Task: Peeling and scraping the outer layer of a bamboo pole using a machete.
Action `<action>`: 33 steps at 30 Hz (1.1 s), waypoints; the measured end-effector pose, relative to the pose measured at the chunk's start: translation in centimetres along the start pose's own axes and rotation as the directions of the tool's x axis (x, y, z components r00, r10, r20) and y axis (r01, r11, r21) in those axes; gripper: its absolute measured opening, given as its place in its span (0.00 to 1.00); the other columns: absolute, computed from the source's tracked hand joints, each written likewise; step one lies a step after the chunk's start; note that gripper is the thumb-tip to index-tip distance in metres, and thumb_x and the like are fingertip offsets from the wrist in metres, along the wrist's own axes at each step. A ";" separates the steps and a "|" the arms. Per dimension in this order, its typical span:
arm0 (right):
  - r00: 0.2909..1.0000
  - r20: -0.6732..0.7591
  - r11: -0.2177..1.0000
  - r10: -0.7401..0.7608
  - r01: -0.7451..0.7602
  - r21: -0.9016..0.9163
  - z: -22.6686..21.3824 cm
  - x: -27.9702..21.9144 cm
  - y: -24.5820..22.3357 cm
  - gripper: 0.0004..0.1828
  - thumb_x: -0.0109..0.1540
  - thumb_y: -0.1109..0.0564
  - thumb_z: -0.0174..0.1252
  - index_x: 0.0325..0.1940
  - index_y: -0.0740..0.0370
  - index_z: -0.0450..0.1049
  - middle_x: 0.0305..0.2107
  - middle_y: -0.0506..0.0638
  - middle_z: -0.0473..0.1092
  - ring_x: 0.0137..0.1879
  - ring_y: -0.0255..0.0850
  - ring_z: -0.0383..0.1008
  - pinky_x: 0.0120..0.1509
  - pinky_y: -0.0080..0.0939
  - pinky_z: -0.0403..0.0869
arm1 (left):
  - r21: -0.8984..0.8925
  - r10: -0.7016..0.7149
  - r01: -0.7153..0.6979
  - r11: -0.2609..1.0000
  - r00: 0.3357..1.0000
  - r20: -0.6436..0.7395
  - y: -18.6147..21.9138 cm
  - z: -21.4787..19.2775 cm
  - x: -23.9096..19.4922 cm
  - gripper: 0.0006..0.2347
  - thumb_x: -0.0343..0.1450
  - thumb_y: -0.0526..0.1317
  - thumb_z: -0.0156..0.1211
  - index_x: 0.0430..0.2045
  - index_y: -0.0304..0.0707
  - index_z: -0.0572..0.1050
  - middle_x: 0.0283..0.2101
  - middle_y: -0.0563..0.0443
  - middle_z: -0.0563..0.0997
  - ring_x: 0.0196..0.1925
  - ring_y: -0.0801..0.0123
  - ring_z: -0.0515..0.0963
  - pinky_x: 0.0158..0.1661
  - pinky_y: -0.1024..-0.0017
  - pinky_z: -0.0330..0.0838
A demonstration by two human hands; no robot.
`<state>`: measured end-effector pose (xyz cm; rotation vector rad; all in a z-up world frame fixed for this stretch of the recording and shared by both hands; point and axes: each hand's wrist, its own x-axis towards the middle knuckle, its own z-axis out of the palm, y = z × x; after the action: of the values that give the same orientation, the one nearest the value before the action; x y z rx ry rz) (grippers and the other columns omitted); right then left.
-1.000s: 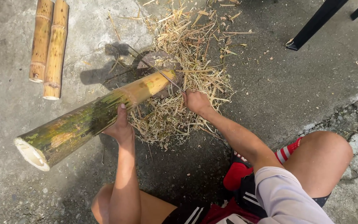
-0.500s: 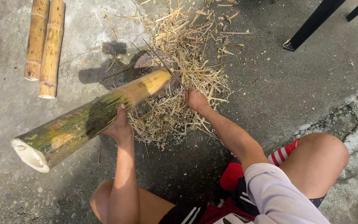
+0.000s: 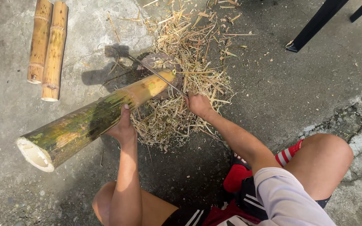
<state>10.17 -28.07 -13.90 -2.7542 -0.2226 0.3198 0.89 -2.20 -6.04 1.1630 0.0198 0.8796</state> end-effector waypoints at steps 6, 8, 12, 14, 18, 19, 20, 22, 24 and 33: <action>0.968 0.140 0.972 0.208 -0.221 0.082 0.9 2.5 2.6 0.24 0.73 0.42 0.38 0.47 0.63 0.70 0.24 0.60 0.74 0.31 0.53 0.80 0.42 0.59 0.80 | 0.002 -0.011 0.011 1.000 1.000 -0.022 2.4 1.2 0.1 0.23 0.69 0.31 0.70 0.56 0.30 0.65 0.57 0.41 0.76 0.58 0.60 0.80 0.61 0.61 0.72; 0.977 0.116 0.973 0.178 -0.192 0.130 0.8 0.3 0.7 0.24 0.74 0.43 0.37 0.47 0.64 0.70 0.23 0.60 0.74 0.30 0.55 0.79 0.42 0.59 0.80 | -0.008 0.005 -0.006 1.000 0.999 -0.040 0.5 0.6 0.5 0.23 0.69 0.30 0.71 0.56 0.29 0.65 0.56 0.42 0.76 0.58 0.61 0.79 0.63 0.61 0.73; 1.000 -0.004 0.999 0.005 -0.004 0.046 0.4 -1.6 -1.8 0.22 0.72 0.43 0.39 0.49 0.62 0.70 0.22 0.61 0.74 0.30 0.59 0.79 0.40 0.62 0.79 | -0.001 0.008 -0.008 1.000 0.999 -0.035 0.9 0.3 0.2 0.21 0.71 0.31 0.71 0.55 0.27 0.67 0.56 0.41 0.77 0.56 0.61 0.79 0.63 0.62 0.75; 0.999 -0.042 0.997 -0.012 0.015 0.073 3.2 0.2 -0.4 0.22 0.72 0.43 0.39 0.48 0.62 0.70 0.21 0.61 0.74 0.30 0.59 0.79 0.40 0.62 0.79 | -0.001 -0.005 0.005 1.000 0.999 -0.051 1.2 0.2 -0.2 0.21 0.70 0.30 0.71 0.54 0.26 0.68 0.55 0.41 0.77 0.56 0.61 0.79 0.62 0.61 0.75; 0.995 -0.059 0.978 0.074 -0.061 0.197 6.0 2.4 1.7 0.23 0.73 0.44 0.39 0.46 0.65 0.70 0.21 0.61 0.74 0.29 0.58 0.79 0.38 0.59 0.80 | 0.070 0.093 -0.086 0.994 0.990 -0.102 -0.6 0.4 0.3 0.20 0.70 0.30 0.72 0.53 0.26 0.68 0.54 0.41 0.77 0.54 0.62 0.79 0.61 0.62 0.75; 0.996 -0.053 0.979 0.074 -0.063 0.195 5.0 1.4 0.9 0.23 0.73 0.44 0.39 0.46 0.65 0.70 0.21 0.61 0.74 0.29 0.58 0.79 0.38 0.59 0.80 | 0.072 0.089 -0.082 0.994 0.990 -0.106 0.8 0.6 -0.2 0.20 0.70 0.30 0.72 0.53 0.26 0.68 0.54 0.41 0.77 0.54 0.62 0.79 0.61 0.62 0.75; 0.996 -0.081 0.988 0.050 -0.037 0.148 3.3 1.5 0.0 0.23 0.73 0.44 0.40 0.46 0.64 0.71 0.22 0.63 0.74 0.31 0.60 0.79 0.41 0.61 0.79 | 0.034 0.062 -0.059 0.998 0.994 -0.088 1.8 1.4 0.2 0.20 0.69 0.30 0.72 0.53 0.26 0.69 0.54 0.41 0.78 0.55 0.61 0.80 0.61 0.62 0.76; 0.995 -0.092 0.994 0.031 -0.021 0.107 2.0 1.0 -0.7 0.22 0.73 0.44 0.41 0.46 0.64 0.72 0.23 0.65 0.75 0.33 0.62 0.78 0.43 0.62 0.78 | 0.009 0.022 -0.022 1.000 0.998 -0.066 2.1 1.6 0.3 0.20 0.69 0.31 0.71 0.53 0.26 0.69 0.54 0.41 0.78 0.55 0.61 0.81 0.62 0.61 0.77; 0.990 0.101 0.982 0.094 -0.109 0.153 2.0 0.2 -0.7 0.23 0.73 0.44 0.37 0.48 0.66 0.69 0.26 0.63 0.76 0.33 0.60 0.81 0.40 0.61 0.81 | -0.020 0.049 -0.051 0.998 0.995 -0.087 0.6 0.6 0.1 0.21 0.70 0.30 0.72 0.55 0.27 0.68 0.55 0.42 0.77 0.55 0.62 0.79 0.62 0.63 0.74; 0.993 0.055 0.991 0.106 -0.110 0.081 0.7 1.2 -0.1 0.22 0.73 0.45 0.38 0.50 0.65 0.69 0.25 0.63 0.76 0.34 0.59 0.80 0.44 0.60 0.78 | -0.015 -0.006 0.004 1.000 0.994 -0.111 1.2 0.7 0.4 0.21 0.69 0.30 0.73 0.53 0.28 0.68 0.53 0.41 0.78 0.54 0.61 0.81 0.61 0.61 0.78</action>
<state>11.10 -27.50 -14.68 -2.6822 -0.0705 0.4179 0.79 -2.42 -4.63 1.0991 0.1073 0.9377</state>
